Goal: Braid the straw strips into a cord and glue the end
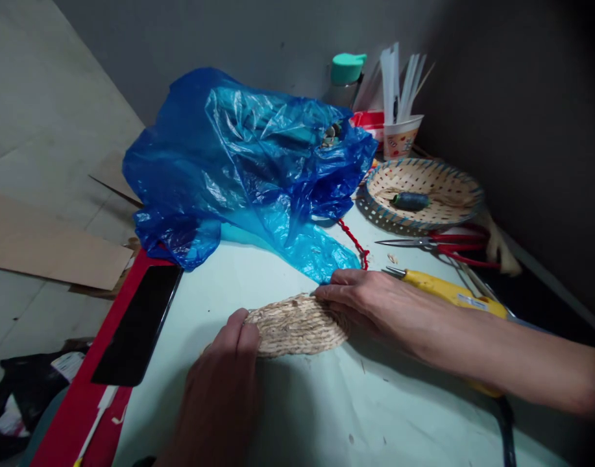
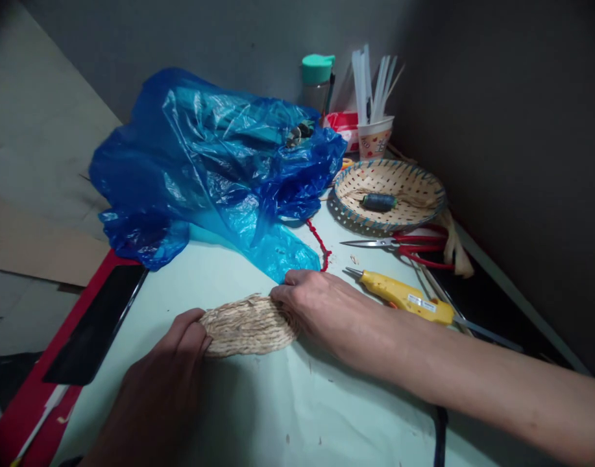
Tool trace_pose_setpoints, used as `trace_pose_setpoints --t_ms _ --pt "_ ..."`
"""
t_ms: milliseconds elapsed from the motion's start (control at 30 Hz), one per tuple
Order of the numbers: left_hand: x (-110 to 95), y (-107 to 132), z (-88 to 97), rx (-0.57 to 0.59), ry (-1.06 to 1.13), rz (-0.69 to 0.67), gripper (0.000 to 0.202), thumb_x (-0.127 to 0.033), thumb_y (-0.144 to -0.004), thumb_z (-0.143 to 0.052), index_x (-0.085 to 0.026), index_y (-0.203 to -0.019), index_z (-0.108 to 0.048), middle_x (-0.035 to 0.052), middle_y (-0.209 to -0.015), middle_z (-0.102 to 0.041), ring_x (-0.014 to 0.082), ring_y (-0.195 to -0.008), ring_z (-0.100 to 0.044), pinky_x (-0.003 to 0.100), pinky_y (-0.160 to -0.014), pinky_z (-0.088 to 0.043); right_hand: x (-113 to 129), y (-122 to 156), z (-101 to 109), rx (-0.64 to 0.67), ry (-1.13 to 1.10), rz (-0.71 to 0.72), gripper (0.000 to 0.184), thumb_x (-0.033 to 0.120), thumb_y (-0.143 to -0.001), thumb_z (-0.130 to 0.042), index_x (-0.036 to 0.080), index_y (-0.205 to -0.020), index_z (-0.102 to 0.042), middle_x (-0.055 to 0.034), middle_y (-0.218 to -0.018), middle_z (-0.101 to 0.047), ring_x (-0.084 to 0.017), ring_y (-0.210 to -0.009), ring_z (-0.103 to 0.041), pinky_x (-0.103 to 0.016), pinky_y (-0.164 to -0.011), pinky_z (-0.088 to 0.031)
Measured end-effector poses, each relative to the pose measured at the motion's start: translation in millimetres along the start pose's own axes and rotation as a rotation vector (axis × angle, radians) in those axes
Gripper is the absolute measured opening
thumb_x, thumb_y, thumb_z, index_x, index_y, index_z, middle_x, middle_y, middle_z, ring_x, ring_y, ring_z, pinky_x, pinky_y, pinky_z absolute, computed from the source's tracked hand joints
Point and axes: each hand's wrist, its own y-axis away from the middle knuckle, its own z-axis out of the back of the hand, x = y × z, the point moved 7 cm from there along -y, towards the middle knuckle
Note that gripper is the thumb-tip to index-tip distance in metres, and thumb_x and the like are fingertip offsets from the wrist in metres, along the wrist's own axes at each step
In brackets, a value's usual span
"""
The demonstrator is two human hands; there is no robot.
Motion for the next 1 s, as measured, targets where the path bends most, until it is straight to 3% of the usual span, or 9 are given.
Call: trace_pose_setpoints --t_ms 133,300,500,667,900,1000 --pt "-1.0 -6.4 0.8 0.073 0.027 0.046 0.032 -0.004 -0.083 -0.037 -0.019 -0.108 -0.051 0.014 -0.128 -0.059 0.0262 -0.093 -0.069 0.035 -0.065 -0.056 0.4 3.0 -2.3 -0.063 0.095 -0.012 0.019 0.008 -0.085 -0.047 0.018 -0.085 -0.063 -0.0055 -0.08 -0.058 -0.014 -0.064 -0.051 -0.025 -0.056 -0.035" --pt "-5.3 -11.7 7.4 0.105 0.053 0.056 0.034 -0.001 -0.083 -0.034 -0.019 -0.102 -0.055 0.0104 -0.123 -0.062 0.0229 -0.086 -0.069 0.034 -0.067 -0.056 5.2 3.1 -2.2 -0.022 0.145 -0.016 0.015 0.008 -0.085 -0.048 0.016 -0.083 -0.06 -0.004 -0.078 -0.055 -0.013 -0.063 -0.048 -0.023 -0.055 -0.034" --pt "-6.3 -11.2 9.7 0.046 0.063 0.014 0.033 -0.001 -0.083 -0.033 -0.018 -0.1 -0.056 0.0118 -0.125 -0.062 0.0236 -0.091 -0.069 0.036 -0.071 -0.057 2.6 3.0 -2.7 -0.038 0.123 -0.021 0.017 0.011 -0.089 -0.046 0.017 -0.083 -0.06 -0.0036 -0.078 -0.055 -0.013 -0.064 -0.05 -0.024 -0.057 -0.034" --pt "-5.9 -9.9 9.2 0.008 0.068 -0.054 0.03 -0.003 -0.084 -0.035 -0.018 -0.095 -0.059 0.0132 -0.136 -0.056 0.0258 -0.111 -0.062 0.037 -0.078 -0.058 0.1 1.2 2.0 -0.045 0.076 -0.019 0.018 0.014 -0.089 -0.047 0.016 -0.082 -0.064 -0.0047 -0.078 -0.06 -0.013 -0.067 -0.054 -0.024 -0.059 -0.035" --pt "-5.3 -11.6 4.3 0.008 0.099 -0.072 0.033 -0.003 -0.084 -0.035 -0.017 -0.101 -0.06 0.0147 -0.135 -0.057 0.0254 -0.108 -0.063 0.04 -0.079 -0.057 -1.4 -12.9 19.1 -0.088 0.085 0.008 0.017 0.015 -0.088 -0.049 0.018 -0.081 -0.065 -0.0041 -0.08 -0.061 -0.014 -0.075 -0.053 -0.025 -0.061 -0.033" --pt "-4.5 -11.5 13.9 -0.093 0.19 -0.052 0.027 -0.008 -0.088 -0.037 -0.019 -0.099 -0.059 0.0124 -0.133 -0.057 0.0246 -0.108 -0.063 0.038 -0.078 -0.057 0.4 -14.4 22.9 -0.099 0.121 0.017 0.015 0.016 -0.085 -0.051 0.018 -0.077 -0.064 -0.0039 -0.077 -0.059 -0.015 -0.074 -0.052 -0.025 -0.061 -0.032"
